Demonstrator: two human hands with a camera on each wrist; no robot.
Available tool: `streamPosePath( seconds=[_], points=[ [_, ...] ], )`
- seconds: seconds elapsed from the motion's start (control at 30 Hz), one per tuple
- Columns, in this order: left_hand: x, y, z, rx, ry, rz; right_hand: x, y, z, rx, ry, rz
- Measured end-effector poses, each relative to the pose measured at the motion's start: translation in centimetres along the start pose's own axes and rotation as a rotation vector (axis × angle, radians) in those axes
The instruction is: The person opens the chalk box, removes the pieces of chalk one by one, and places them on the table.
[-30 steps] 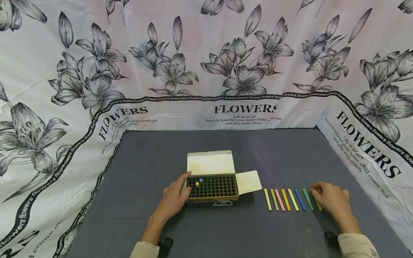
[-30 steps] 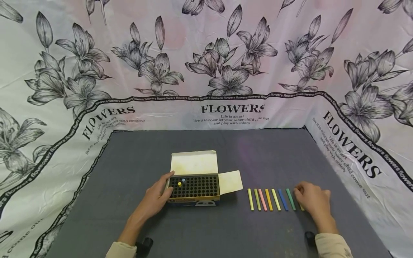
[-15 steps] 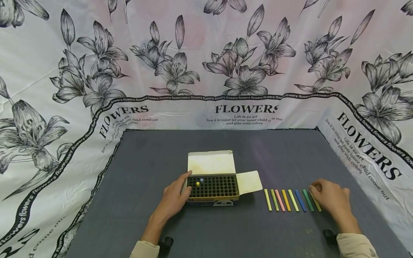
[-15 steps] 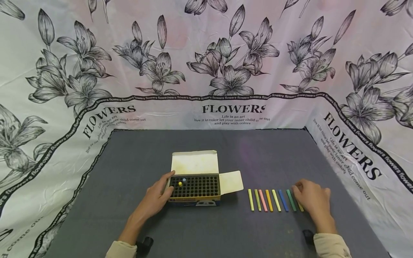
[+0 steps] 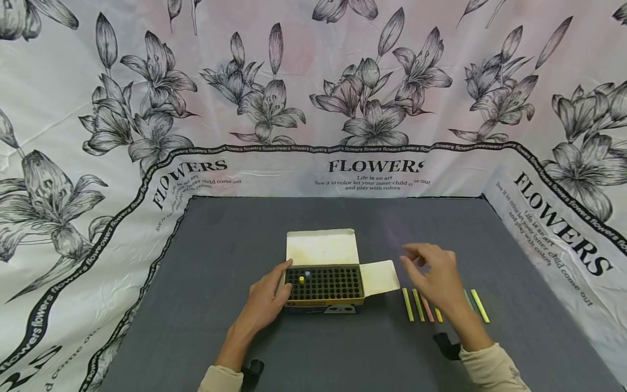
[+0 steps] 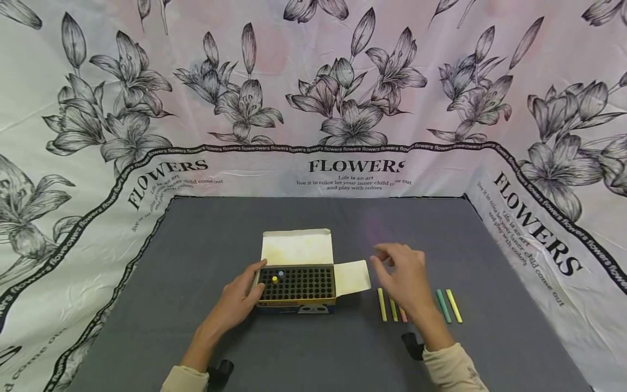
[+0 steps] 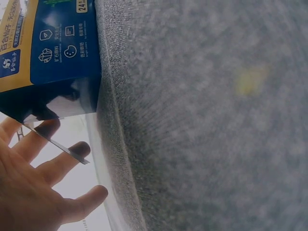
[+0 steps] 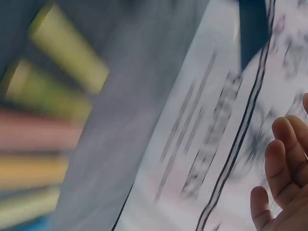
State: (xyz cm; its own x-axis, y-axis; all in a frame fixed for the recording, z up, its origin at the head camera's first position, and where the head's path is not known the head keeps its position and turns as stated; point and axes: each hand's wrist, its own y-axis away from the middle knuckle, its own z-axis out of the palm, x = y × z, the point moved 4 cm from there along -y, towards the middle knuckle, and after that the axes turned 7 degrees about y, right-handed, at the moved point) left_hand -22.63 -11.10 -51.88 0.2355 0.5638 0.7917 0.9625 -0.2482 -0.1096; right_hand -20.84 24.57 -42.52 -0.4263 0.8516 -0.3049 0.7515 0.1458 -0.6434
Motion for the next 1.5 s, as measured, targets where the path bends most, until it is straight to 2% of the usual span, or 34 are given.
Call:
streamPosePath(
  seconds=[0.27, 0.4, 0.53, 0.7, 0.97, 1.27, 1.5],
  points=[
    [0.0, 0.0, -0.2, -0.002, -0.008, -0.005, -6.7, -0.9, 5.8, -0.096, -0.054, -0.139],
    [0.0, 0.0, -0.1, -0.003, -0.026, 0.002, -9.0, -1.0, 8.4, -0.187, -0.048, -0.165],
    [0.0, 0.0, 0.1, -0.006, -0.022, 0.004, -10.5, -1.1, 10.3, -0.246, -0.057, -0.152],
    [0.1, 0.0, 0.1, 0.002, -0.008, 0.006, -11.4, -1.4, 11.9, -0.3, -0.051, -0.123],
    [0.0, 0.0, 0.0, 0.011, -0.013, 0.011, -12.1, -1.7, 13.5, -0.37, 0.038, -0.121],
    [-0.1, -0.1, 0.2, 0.004, -0.032, 0.01, -12.4, -1.6, 13.9, -0.325, 0.057, -0.145],
    [-0.1, -0.1, 0.1, 0.002, -0.031, 0.008, -12.1, -1.5, 14.1, -0.313, -0.007, -0.122]
  ],
)
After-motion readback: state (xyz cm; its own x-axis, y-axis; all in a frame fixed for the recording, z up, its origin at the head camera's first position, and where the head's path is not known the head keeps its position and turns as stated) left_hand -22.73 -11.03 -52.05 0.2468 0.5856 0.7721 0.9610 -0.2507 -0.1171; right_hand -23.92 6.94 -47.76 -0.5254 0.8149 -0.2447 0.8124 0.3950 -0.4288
